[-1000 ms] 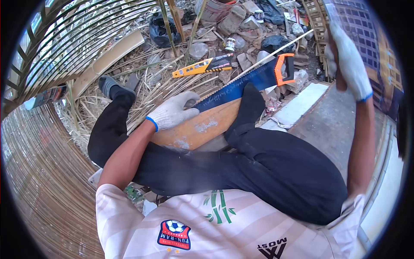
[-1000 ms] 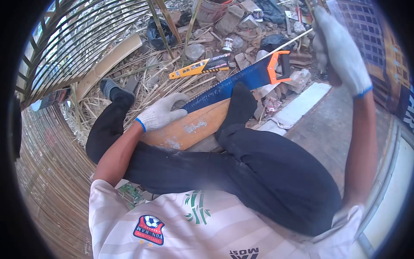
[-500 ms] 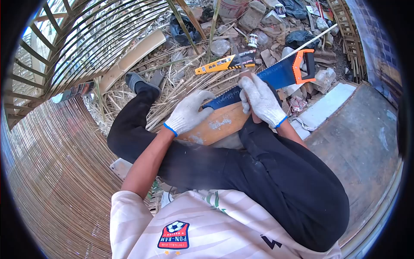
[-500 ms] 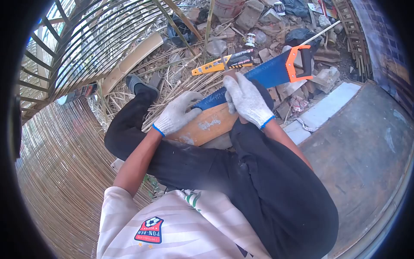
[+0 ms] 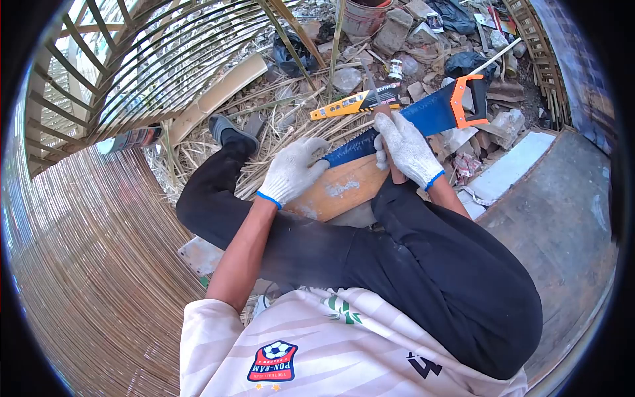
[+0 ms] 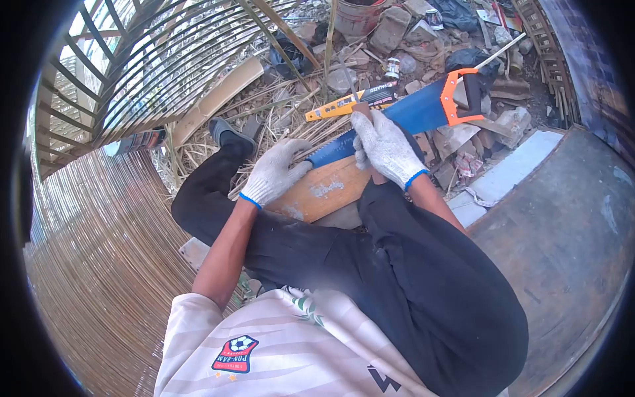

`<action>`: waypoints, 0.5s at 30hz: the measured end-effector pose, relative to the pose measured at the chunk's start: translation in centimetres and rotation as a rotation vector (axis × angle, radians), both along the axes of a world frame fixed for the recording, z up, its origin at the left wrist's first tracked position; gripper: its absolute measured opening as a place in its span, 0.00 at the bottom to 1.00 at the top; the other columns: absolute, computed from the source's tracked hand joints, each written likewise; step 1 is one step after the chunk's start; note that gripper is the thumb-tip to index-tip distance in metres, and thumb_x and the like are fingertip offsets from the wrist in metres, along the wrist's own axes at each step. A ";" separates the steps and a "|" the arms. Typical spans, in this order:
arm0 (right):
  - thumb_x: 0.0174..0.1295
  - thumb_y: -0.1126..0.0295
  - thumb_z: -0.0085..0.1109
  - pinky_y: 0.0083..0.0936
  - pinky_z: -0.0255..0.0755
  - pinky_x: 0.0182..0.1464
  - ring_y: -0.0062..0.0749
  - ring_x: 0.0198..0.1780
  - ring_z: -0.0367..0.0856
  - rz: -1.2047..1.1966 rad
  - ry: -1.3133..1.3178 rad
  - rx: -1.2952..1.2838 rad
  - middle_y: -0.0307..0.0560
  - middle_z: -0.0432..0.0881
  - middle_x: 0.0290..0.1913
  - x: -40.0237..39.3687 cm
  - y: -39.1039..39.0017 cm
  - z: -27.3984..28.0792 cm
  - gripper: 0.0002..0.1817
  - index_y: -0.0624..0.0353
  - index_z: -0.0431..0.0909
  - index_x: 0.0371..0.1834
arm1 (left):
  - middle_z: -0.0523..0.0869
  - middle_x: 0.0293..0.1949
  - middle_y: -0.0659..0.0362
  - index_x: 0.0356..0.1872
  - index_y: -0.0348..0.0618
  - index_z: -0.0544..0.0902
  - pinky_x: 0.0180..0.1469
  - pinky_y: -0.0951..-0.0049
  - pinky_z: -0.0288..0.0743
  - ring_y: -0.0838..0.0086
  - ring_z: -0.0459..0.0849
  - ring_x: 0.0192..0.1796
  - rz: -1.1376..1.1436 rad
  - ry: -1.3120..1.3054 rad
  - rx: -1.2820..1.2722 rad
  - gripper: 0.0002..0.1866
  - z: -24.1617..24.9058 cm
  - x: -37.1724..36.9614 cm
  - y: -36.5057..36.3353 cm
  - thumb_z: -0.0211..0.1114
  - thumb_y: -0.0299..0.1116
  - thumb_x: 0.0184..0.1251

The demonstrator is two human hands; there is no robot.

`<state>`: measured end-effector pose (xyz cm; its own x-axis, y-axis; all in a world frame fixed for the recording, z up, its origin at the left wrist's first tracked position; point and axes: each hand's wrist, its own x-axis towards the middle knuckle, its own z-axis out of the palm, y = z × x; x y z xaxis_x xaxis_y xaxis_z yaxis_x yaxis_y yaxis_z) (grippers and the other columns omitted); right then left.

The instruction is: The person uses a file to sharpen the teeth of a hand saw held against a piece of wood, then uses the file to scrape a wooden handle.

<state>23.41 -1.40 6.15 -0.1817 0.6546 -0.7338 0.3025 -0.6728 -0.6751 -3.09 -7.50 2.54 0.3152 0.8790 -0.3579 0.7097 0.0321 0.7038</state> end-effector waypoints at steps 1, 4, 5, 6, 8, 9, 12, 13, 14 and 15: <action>0.84 0.48 0.52 0.29 0.80 0.31 0.27 0.25 0.83 0.017 -0.025 0.000 0.45 0.84 0.33 -0.1 0.0 0.2 0.24 0.64 0.75 0.53 | 0.89 0.54 0.45 0.60 0.42 0.86 0.63 0.53 0.80 0.49 0.88 0.57 0.022 0.019 0.039 0.20 0.1 0.0 -0.1 0.70 0.40 0.72; 0.85 0.47 0.49 0.29 0.81 0.30 0.26 0.26 0.84 0.072 -0.073 0.014 0.50 0.88 0.39 -0.3 0.2 0.5 0.27 0.66 0.75 0.56 | 0.89 0.56 0.45 0.60 0.40 0.86 0.65 0.56 0.80 0.50 0.88 0.60 0.198 -0.045 0.053 0.19 2.4 0.0 0.5 0.70 0.38 0.73; 0.85 0.46 0.49 0.29 0.81 0.31 0.26 0.26 0.84 0.090 -0.072 0.025 0.51 0.89 0.41 -0.2 0.3 0.3 0.28 0.66 0.75 0.58 | 0.90 0.57 0.48 0.60 0.38 0.87 0.67 0.61 0.79 0.58 0.89 0.60 0.361 -0.199 0.092 0.17 4.2 0.4 0.3 0.69 0.34 0.75; 0.85 0.46 0.49 0.29 0.82 0.31 0.26 0.26 0.85 0.107 -0.073 0.032 0.52 0.90 0.43 -0.1 0.1 0.2 0.29 0.67 0.75 0.59 | 0.91 0.57 0.51 0.59 0.37 0.87 0.66 0.66 0.79 0.66 0.89 0.59 0.477 -0.282 0.108 0.15 7.2 0.5 0.7 0.68 0.30 0.77; 0.84 0.46 0.49 0.29 0.82 0.31 0.26 0.26 0.85 0.059 -0.057 0.031 0.52 0.90 0.42 0.1 0.0 0.0 0.29 0.67 0.76 0.60 | 0.91 0.54 0.57 0.57 0.43 0.88 0.68 0.67 0.76 0.71 0.87 0.60 0.596 -0.378 0.303 0.13 14.0 0.4 1.0 0.64 0.34 0.79; 0.84 0.46 0.49 0.29 0.82 0.31 0.26 0.26 0.85 0.038 -0.050 0.030 0.51 0.89 0.42 0.1 -0.1 0.0 0.30 0.67 0.76 0.61 | 0.91 0.54 0.61 0.57 0.48 0.89 0.70 0.67 0.74 0.73 0.86 0.60 0.604 -0.451 0.490 0.14 17.5 0.1 0.8 0.64 0.40 0.79; 0.83 0.47 0.52 0.30 0.85 0.34 0.27 0.29 0.87 0.051 -0.043 0.005 0.50 0.89 0.43 0.0 0.2 0.6 0.28 0.68 0.77 0.58 | 0.90 0.52 0.72 0.57 0.64 0.91 0.75 0.65 0.66 0.81 0.82 0.62 0.482 -0.754 1.116 0.17 26.8 -0.6 -0.6 0.63 0.55 0.78; 0.83 0.47 0.53 0.29 0.85 0.33 0.27 0.29 0.87 0.054 -0.053 0.002 0.49 0.89 0.43 -0.2 0.2 0.9 0.28 0.68 0.77 0.58 | 0.89 0.52 0.75 0.57 0.69 0.91 0.77 0.65 0.64 0.84 0.81 0.62 0.403 -0.863 1.280 0.18 28.9 -0.5 -0.9 0.63 0.60 0.78; 0.83 0.47 0.52 0.29 0.85 0.34 0.27 0.29 0.87 0.055 -0.056 -0.002 0.49 0.89 0.43 -0.3 0.2 1.0 0.28 0.68 0.77 0.58 | 0.89 0.51 0.79 0.57 0.75 0.92 0.79 0.65 0.61 0.86 0.80 0.63 0.342 -0.936 1.405 0.19 30.5 -0.4 -1.3 0.63 0.65 0.78; 0.83 0.47 0.52 0.29 0.85 0.34 0.27 0.29 0.87 0.057 -0.059 -0.007 0.48 0.89 0.42 -0.4 0.2 1.0 0.28 0.68 0.77 0.59 | 0.88 0.50 0.79 0.55 0.74 0.91 0.78 0.65 0.62 0.86 0.79 0.62 0.287 -0.960 1.487 0.18 32.1 0.1 -1.2 0.63 0.65 0.78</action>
